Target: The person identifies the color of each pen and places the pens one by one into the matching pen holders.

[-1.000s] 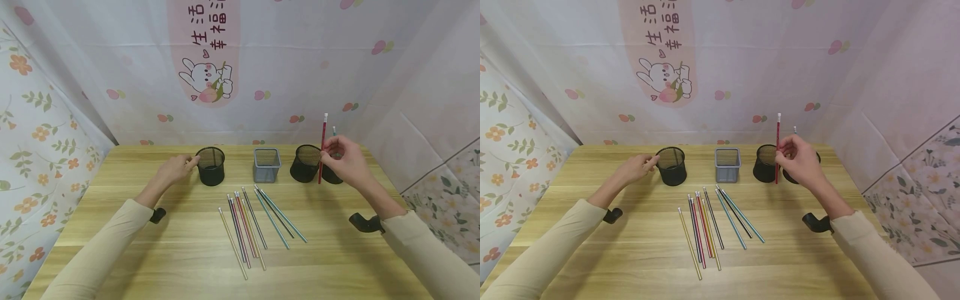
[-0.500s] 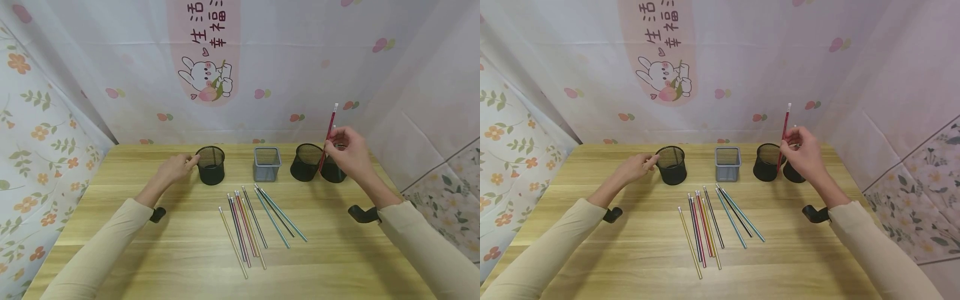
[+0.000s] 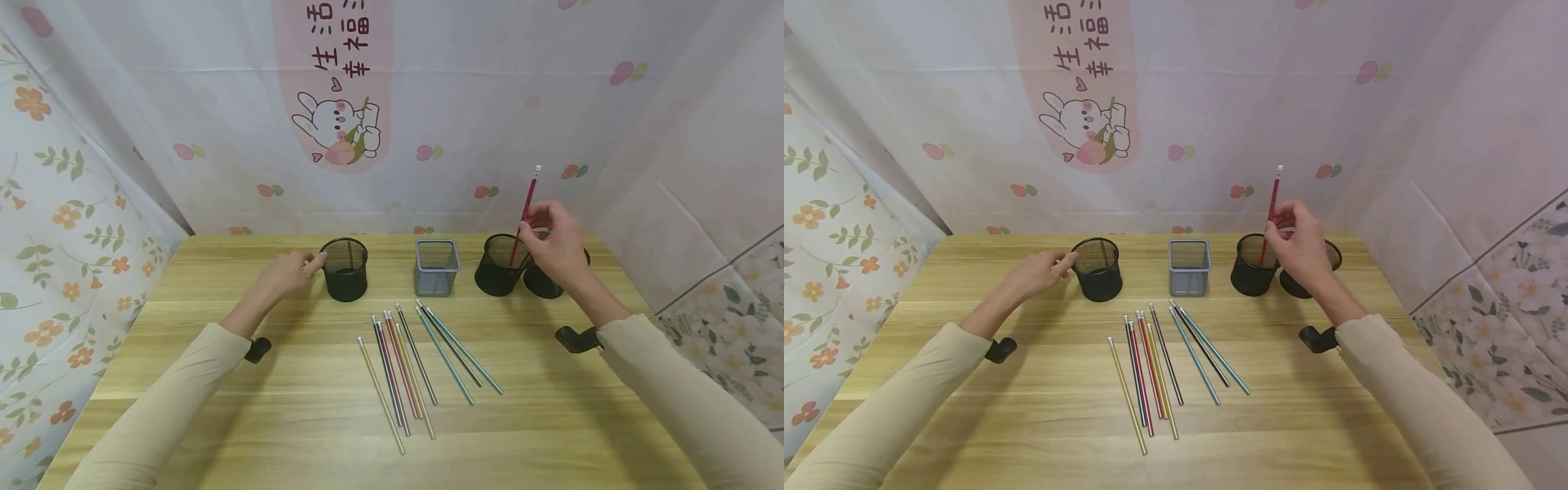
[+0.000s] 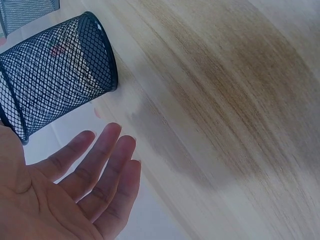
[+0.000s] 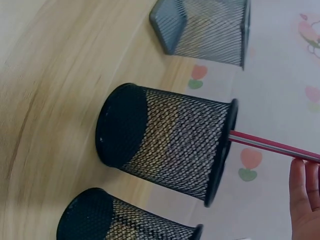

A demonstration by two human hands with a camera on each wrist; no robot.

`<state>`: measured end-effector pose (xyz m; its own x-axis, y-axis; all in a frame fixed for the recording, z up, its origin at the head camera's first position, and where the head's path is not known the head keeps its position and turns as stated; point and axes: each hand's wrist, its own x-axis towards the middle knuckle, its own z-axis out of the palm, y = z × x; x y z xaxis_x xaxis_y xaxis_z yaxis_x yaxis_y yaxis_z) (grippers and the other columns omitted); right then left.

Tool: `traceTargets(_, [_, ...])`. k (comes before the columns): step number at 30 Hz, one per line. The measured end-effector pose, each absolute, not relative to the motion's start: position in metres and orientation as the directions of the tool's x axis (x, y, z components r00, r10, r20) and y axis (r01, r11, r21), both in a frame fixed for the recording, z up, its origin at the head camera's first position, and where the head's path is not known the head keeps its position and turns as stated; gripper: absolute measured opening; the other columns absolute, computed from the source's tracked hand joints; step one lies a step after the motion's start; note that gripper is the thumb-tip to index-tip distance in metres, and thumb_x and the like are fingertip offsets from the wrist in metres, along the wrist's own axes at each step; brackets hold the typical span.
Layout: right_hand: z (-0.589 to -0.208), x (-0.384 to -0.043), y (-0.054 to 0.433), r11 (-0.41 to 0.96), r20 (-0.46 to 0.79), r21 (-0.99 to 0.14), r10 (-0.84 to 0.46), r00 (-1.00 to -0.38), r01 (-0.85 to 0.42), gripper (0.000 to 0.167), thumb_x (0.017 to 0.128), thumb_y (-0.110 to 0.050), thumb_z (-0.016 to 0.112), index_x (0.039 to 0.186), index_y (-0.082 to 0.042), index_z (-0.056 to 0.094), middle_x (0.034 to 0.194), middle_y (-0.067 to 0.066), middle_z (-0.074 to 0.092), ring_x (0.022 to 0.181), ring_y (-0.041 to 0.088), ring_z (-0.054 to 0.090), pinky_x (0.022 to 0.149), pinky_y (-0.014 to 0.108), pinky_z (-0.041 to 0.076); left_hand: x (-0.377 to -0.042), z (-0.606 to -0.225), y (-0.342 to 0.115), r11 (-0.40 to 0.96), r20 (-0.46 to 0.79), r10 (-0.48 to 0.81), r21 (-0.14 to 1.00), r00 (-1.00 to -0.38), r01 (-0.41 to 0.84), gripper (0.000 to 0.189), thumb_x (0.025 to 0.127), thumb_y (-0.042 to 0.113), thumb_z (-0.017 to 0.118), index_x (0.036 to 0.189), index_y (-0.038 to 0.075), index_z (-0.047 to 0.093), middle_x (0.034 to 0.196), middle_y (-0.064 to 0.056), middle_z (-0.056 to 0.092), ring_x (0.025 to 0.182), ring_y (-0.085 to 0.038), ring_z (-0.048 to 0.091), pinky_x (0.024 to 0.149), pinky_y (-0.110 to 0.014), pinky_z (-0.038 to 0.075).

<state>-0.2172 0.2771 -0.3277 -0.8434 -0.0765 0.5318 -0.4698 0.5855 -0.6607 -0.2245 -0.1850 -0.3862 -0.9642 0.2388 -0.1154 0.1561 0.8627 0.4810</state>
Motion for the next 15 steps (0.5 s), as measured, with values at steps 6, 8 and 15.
traceTargets(6, [-0.342,-0.226,0.284,0.603,0.516,-0.654,-0.085,-0.852,-0.456,0.021,0.097,0.002,0.061,0.115,0.010,0.055,0.100,0.016,0.061,0.086,0.007,0.057,0.073,0.012,0.046,-0.225,-0.385,-0.184,0.865,-0.121,0.245,0.475,-0.962,0.160,0.066,0.110,0.050,0.031,0.137,-0.004,0.058,0.119,-0.021,0.068,0.110,-0.042,0.064,0.088,-0.058,0.049])
traceTargets(8, [-0.345,-0.228,0.285,0.601,0.512,-0.658,-0.085,-0.855,-0.454,0.021,0.097,0.001,0.062,0.114,0.009,0.056,0.099,0.015,0.061,0.086,0.009,0.057,0.073,0.012,0.046,-0.225,-0.384,-0.184,0.867,-0.122,0.244,0.473,-0.962,0.160,0.066,0.111,0.050,0.031,0.137,-0.004,0.058,0.122,-0.023,0.067,0.112,-0.043,0.063,0.088,-0.059,0.049])
traceTargets(15, [-0.351,-0.235,0.284,0.614,0.495,-0.659,-0.081,-0.865,-0.435,0.018,0.097,0.000,0.061,0.111,0.009,0.056,0.099,0.016,0.061,0.086,0.011,0.058,0.073,0.013,0.047,-0.224,-0.384,-0.184,0.872,-0.125,0.236,0.464,-0.964,0.154,0.065,0.111,0.049,0.031,0.136,-0.004,0.059,0.122,-0.023,0.067,0.112,-0.044,0.062,0.088,-0.059,0.049])
